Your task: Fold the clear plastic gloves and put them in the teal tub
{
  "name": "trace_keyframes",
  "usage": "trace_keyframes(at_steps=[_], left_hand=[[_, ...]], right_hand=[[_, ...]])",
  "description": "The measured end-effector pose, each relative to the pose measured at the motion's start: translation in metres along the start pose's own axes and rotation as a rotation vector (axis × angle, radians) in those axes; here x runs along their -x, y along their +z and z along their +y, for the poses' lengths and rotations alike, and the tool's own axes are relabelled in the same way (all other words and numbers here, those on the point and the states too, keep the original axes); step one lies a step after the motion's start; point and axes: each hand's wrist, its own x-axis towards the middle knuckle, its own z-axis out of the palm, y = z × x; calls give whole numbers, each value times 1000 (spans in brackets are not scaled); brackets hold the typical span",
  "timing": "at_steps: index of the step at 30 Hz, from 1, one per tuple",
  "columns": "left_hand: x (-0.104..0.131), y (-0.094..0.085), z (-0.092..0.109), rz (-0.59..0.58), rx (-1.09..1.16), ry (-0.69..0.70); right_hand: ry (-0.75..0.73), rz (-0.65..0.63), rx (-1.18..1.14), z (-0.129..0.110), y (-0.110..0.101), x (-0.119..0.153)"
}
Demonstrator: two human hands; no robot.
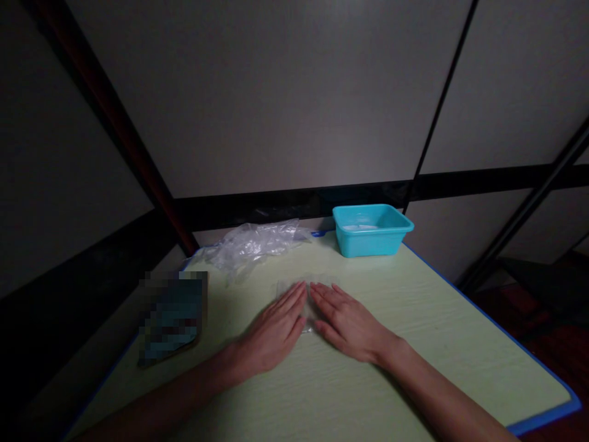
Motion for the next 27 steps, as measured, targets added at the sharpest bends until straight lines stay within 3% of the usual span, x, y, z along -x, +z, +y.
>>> trace_keyframes(at_steps=[6, 13, 22, 27], left_hand=[[5, 5, -5, -82, -92, 0], [10, 6, -10, -45, -50, 38], [11, 7, -12, -109, -127, 34], [11, 7, -11, -83, -101, 30]], right_hand=[[-41, -131, 74, 3, 13, 4], [-23, -109, 20, 7, 14, 6], [3, -170, 68, 6, 12, 5], [-10, -128, 36, 7, 13, 6]])
